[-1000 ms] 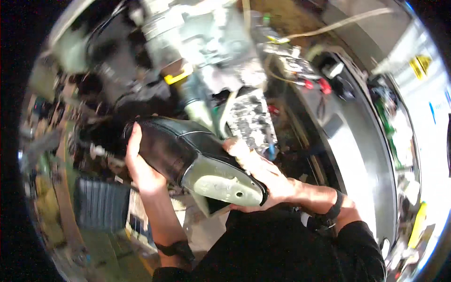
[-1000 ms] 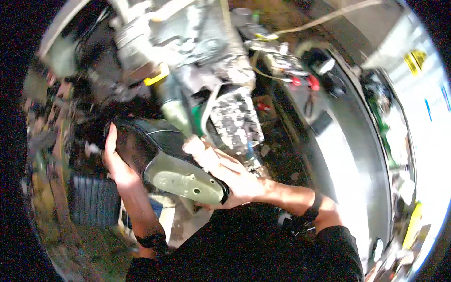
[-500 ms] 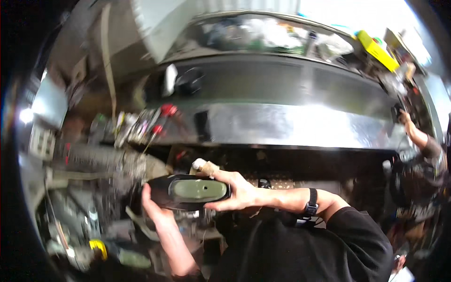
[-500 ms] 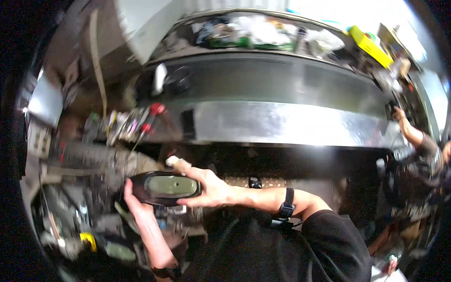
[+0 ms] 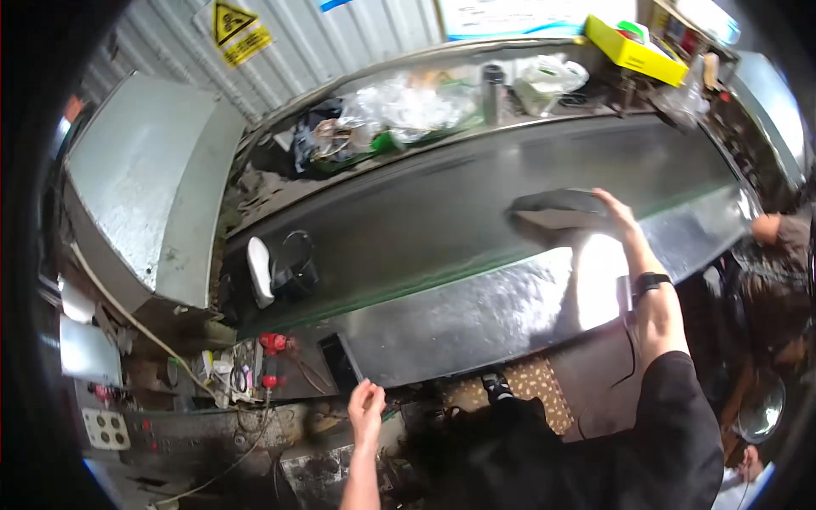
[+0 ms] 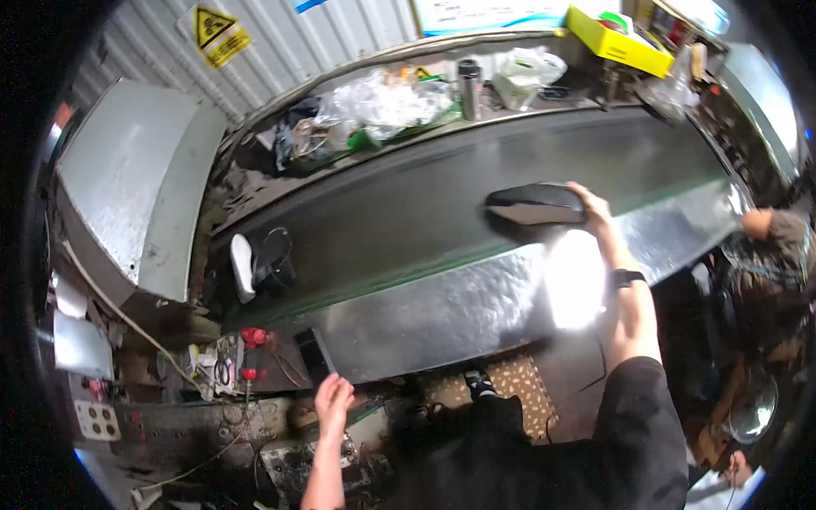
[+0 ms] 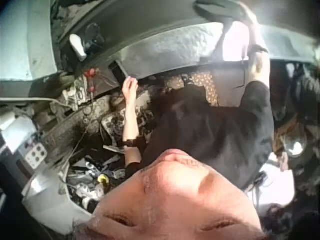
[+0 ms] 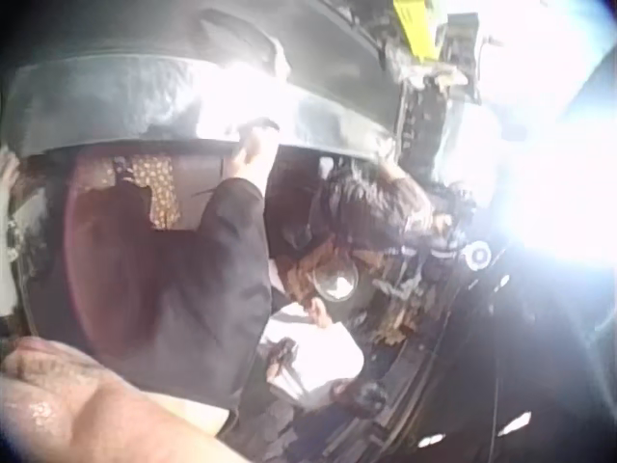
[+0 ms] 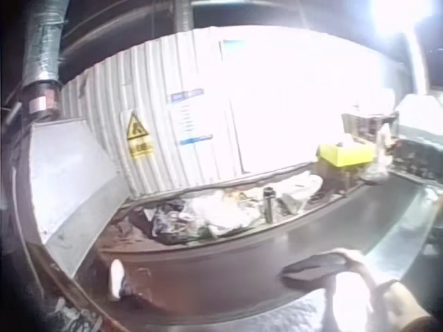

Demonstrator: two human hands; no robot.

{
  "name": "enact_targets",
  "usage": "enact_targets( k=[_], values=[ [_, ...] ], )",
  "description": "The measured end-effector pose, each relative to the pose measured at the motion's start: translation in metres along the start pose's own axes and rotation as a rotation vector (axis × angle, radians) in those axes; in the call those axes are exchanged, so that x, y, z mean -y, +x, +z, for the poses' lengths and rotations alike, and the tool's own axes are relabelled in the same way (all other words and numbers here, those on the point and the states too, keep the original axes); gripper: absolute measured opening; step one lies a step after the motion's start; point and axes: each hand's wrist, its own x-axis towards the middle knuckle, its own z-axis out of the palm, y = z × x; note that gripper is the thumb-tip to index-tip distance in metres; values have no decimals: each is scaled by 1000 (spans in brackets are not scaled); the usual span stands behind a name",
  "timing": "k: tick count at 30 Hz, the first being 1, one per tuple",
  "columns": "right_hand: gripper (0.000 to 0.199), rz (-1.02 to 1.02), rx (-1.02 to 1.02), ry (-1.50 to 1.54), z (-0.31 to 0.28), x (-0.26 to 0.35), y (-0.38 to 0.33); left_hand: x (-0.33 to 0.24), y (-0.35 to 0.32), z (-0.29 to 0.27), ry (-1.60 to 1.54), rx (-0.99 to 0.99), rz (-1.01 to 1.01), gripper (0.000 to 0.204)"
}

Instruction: Operating a shoe lasting machine to shape leather uppers and placing them on a conveyor belt.

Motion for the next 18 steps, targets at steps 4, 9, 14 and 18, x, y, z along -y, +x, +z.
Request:
enact_targets(
  k=[4,9,14,18],
  values=[
    [84,-734,-925,-821,-58,-16,56,-62,96,0,92,-60,415,53],
    [73,-584,3,-766,110,-86,-82,-130,239,-48,858,-311,776,88],
    [89,257,404,-200,208,-153,-225,-183,321,-17,1316,328,723,49],
    [100,376,300,388,233,-139,-269,-223,278,74,405,903,482,33]
  ],
)
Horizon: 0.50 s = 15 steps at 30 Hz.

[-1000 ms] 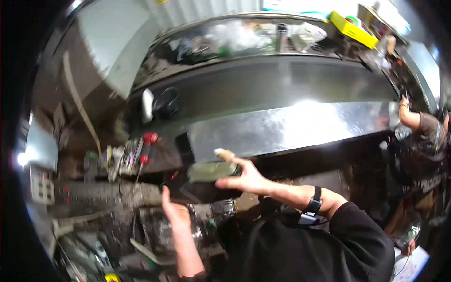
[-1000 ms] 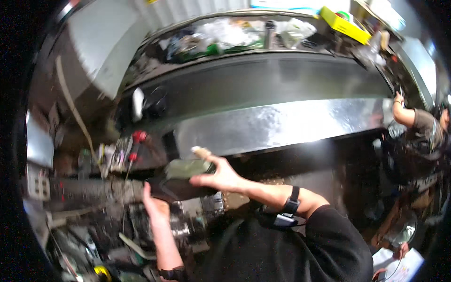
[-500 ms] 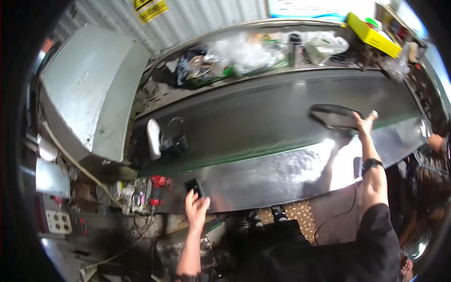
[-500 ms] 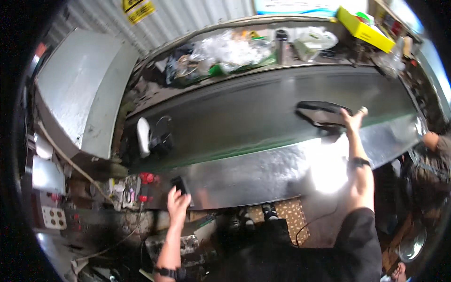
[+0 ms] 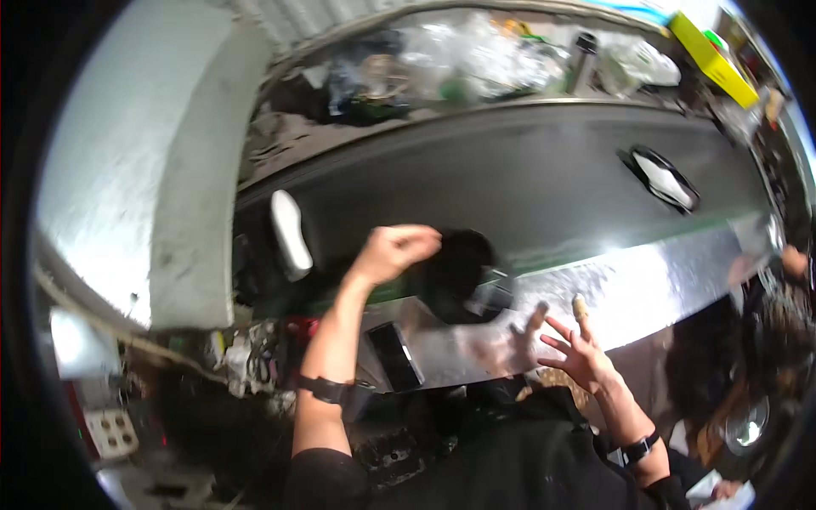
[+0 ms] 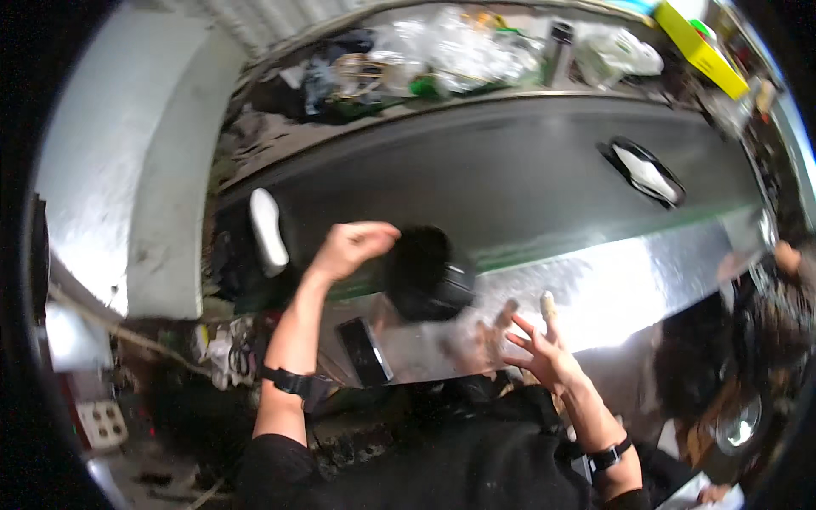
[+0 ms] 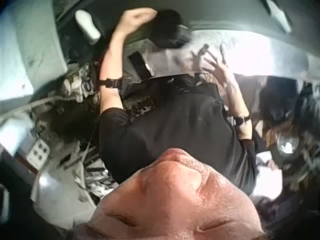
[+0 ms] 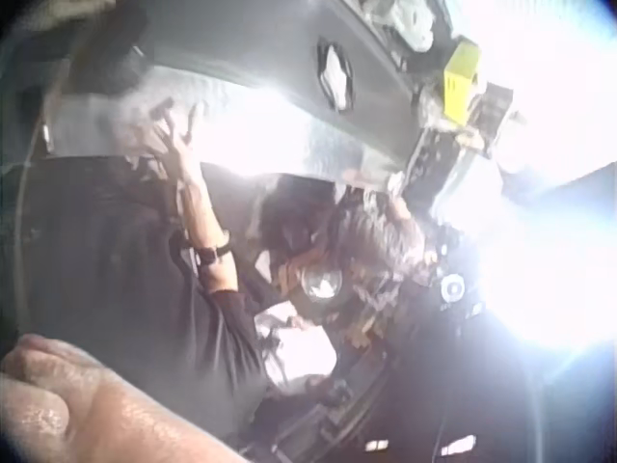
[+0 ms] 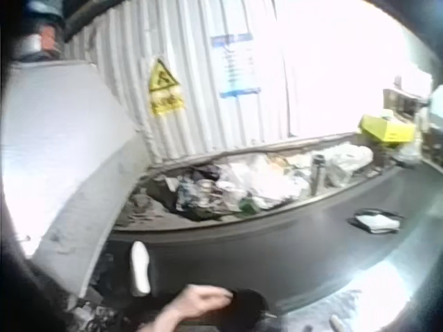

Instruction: Operating a shoe lasting machine to shape leather uppers and placing them on a conveyor belt.

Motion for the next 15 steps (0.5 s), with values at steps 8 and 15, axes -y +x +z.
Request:
enact_targets(
  k=[8,15],
  values=[
    [60,-5,-158,264,-26,10,-27,258,-144,-249,384,-1187,-422,107],
    [54,-50,-214,336,-83,6,-52,138,-84,-91,592,-850,-415,80]
  ],
)
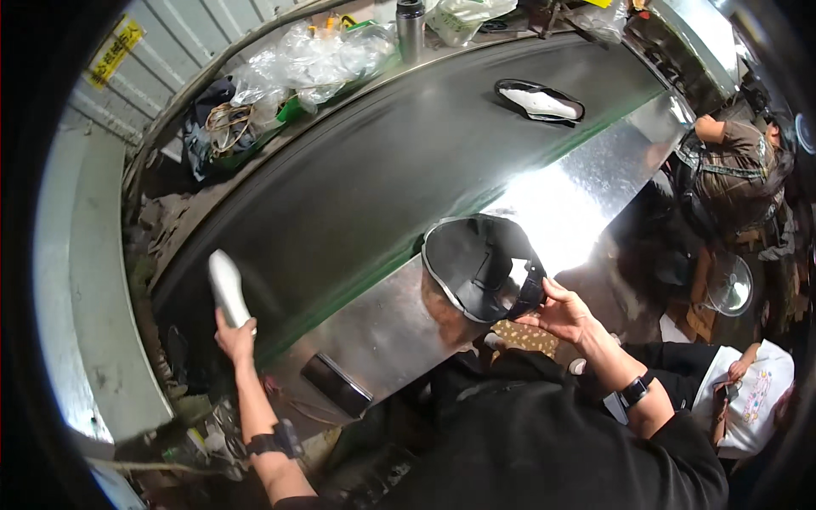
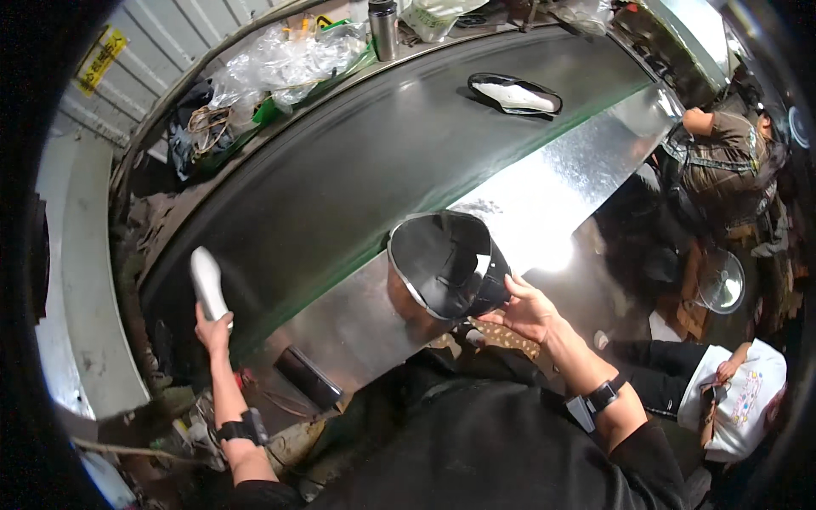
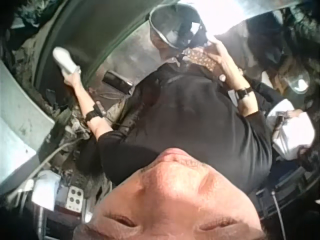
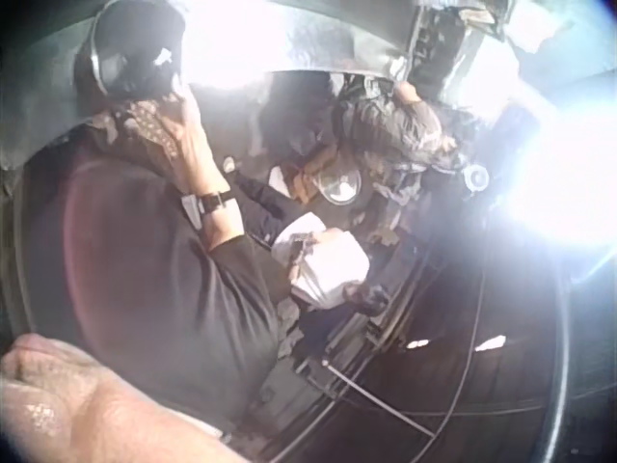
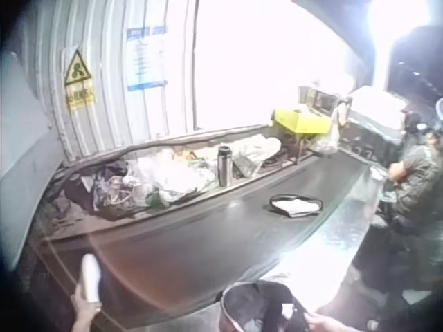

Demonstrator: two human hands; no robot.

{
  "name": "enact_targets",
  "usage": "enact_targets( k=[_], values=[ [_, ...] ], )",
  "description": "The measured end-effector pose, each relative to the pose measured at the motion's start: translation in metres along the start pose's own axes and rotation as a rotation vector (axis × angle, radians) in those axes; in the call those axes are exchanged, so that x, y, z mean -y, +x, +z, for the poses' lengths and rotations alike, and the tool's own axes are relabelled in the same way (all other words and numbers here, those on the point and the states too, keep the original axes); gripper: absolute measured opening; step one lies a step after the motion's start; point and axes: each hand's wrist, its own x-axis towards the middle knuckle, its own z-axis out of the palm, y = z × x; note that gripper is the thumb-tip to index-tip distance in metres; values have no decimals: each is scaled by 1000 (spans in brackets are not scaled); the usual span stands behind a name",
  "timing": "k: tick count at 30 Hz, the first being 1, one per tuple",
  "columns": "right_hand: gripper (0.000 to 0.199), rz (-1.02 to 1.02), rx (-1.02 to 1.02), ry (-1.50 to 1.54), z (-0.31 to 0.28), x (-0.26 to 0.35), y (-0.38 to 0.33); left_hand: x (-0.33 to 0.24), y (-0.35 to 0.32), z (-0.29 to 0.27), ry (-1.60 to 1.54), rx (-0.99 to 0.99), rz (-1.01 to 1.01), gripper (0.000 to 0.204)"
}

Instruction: Operating a shoe lasting machine to shape leather uppers and placing them on a conveyor belt.

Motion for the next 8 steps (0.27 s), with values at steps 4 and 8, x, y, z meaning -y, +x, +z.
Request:
enact_targets(
  k=[4,8],
  values=[
    [48,8,96,-5,-15,26,-1,-126,-129,-16,391,-160,610,63],
    [52,43,151,32,-37,49,11,-186,-219,1,281,-26,907,56]
  ],
)
